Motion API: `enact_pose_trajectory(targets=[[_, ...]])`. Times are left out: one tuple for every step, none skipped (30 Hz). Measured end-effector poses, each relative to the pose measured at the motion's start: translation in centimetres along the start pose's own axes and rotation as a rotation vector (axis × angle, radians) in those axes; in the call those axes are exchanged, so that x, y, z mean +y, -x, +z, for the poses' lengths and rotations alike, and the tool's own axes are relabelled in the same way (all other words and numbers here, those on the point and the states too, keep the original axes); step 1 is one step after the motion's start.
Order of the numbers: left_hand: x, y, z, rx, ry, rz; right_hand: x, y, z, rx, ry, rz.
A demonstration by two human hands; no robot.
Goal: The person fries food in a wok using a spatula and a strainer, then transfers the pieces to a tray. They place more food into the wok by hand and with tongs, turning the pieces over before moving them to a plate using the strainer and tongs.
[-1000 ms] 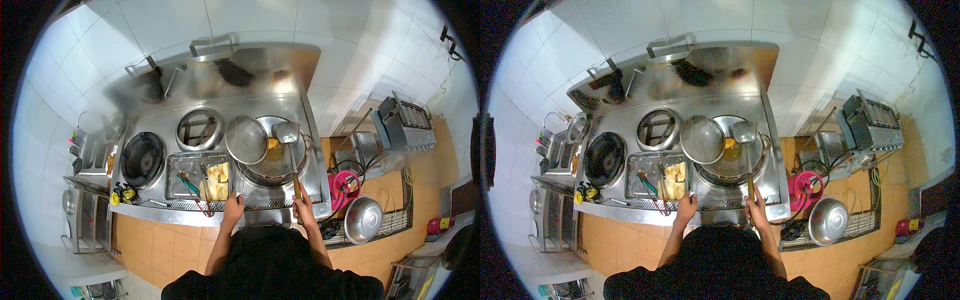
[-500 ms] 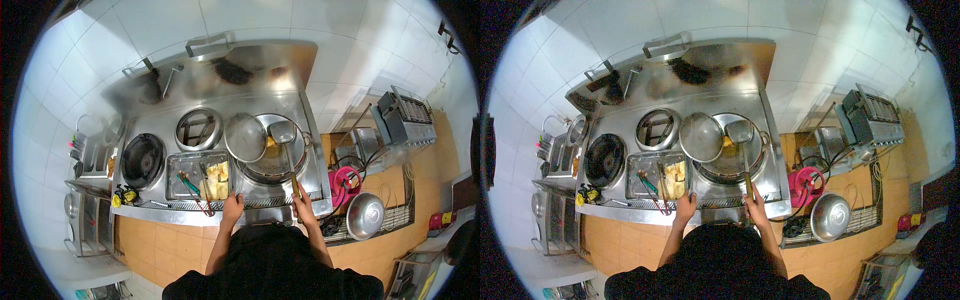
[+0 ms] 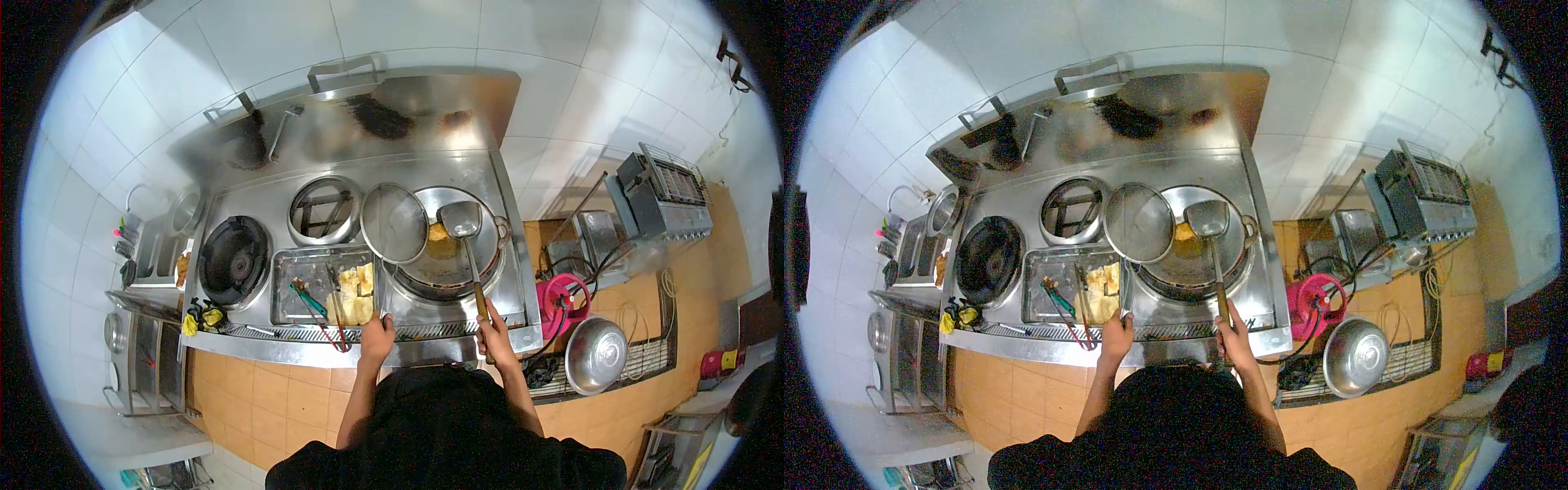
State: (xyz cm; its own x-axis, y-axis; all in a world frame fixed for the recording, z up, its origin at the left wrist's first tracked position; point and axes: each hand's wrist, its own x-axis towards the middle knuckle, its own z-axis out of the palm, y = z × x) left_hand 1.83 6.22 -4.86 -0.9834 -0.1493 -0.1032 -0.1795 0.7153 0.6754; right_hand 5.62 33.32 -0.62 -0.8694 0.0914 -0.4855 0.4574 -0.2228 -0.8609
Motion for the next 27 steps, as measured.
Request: enact_pose_trajectory(targets=[[0.05,-0.02,-0.09,-0.007,0.001,-0.003,-0.08,0.01,0.05,0.004,0.001,0.007],[0.12,-0.02,-0.16,-0.015,0.002,-0.005,-0.09,-0.01,0.04,0.003,0.002,0.006],[0.18,0.01,-0.22,-0.013,0.003,-0.005,-0.08,-0.01,0.02,0.002,-0.007,0.008],[0.24,0.05,-0.27,-0.008,0.002,-0.009,-0.06,-0.01,0.01,0.002,-0.015,0.010],[0.28,0.07,-0.31,-0.003,0.002,-0.011,-0.05,-0.01,-0.01,0.001,-0.014,0.010],[0.31,0.08,-0.34,-0.002,0.002,-0.011,-0.03,0.00,-0.01,0.000,-0.010,0.007],[0.32,0.07,-0.37,-0.004,0.007,-0.009,-0.04,-0.01,0.00,-0.001,-0.006,0.003],[0.33,0.07,-0.39,-0.005,0.012,-0.008,-0.04,-0.02,0.00,-0.001,-0.007,0.003],[0.31,0.08,-0.37,-0.005,0.011,-0.008,-0.02,-0.04,-0.03,-0.001,-0.007,0.003],[0.27,0.10,-0.31,0.012,0.011,0.005,0.01,-0.04,-0.06,-0.001,-0.008,0.002],[0.24,0.17,-0.27,0.029,0.011,0.018,0.08,-0.07,-0.14,-0.001,-0.008,0.003],[0.34,0.24,-0.34,0.029,0.011,0.017,0.10,-0.09,-0.22,-0.008,-0.005,0.006],[0.48,0.25,-0.45,0.023,0.024,0.016,0.11,-0.08,-0.29,-0.015,-0.001,0.009],[0.57,0.24,-0.53,0.017,0.037,0.016,0.09,-0.06,-0.36,-0.014,-0.001,0.010],[0.40,0.18,-0.39,0.016,0.036,0.015,-0.13,0.06,-0.36,-0.019,0.004,0.007],[0.13,0.06,-0.17,0.020,0.036,0.020,-0.31,0.20,-0.35,-0.023,0.008,0.003],[-0.12,0.04,-0.02,0.025,0.035,0.025,-0.45,0.36,-0.33,-0.022,0.008,0.005],[-0.01,0.11,-0.14,0.023,0.035,0.024,-0.60,0.49,-0.29,-0.025,0.003,0.003],[0.10,0.13,-0.25,0.015,0.037,0.017,-0.67,0.56,-0.28,-0.028,-0.001,0.000],[0.23,0.12,-0.35,0.008,0.040,0.011,-0.61,0.54,-0.28,-0.027,0.001,0.002],[0.32,0.07,-0.44,0.007,0.041,0.010,-0.49,0.46,-0.26,-0.019,0.005,-0.009],[0.41,-0.04,-0.57,0.001,0.035,-0.003,-0.43,0.38,-0.21,-0.011,0.008,-0.020],[0.50,-0.17,-0.70,-0.007,0.030,-0.017,-0.40,0.33,-0.20,-0.009,0.009,-0.018],[0.61,-0.34,-0.76,-0.010,0.033,-0.019,-0.48,0.31,-0.22,-0.014,0.004,-0.025],[0.67,-0.35,-0.80,-0.004,0.031,-0.002,-0.53,0.39,-0.31,-0.021,0.002,-0.027],[0.59,-0.38,-1.01,0.003,0.025,0.014,-0.53,0.48,-0.25,-0.024,0.005,-0.018],[0.71,-0.55,-1.02,0.016,0.054,0.006,-0.63,0.58,-0.04,-0.021,-0.014,-0.028]])
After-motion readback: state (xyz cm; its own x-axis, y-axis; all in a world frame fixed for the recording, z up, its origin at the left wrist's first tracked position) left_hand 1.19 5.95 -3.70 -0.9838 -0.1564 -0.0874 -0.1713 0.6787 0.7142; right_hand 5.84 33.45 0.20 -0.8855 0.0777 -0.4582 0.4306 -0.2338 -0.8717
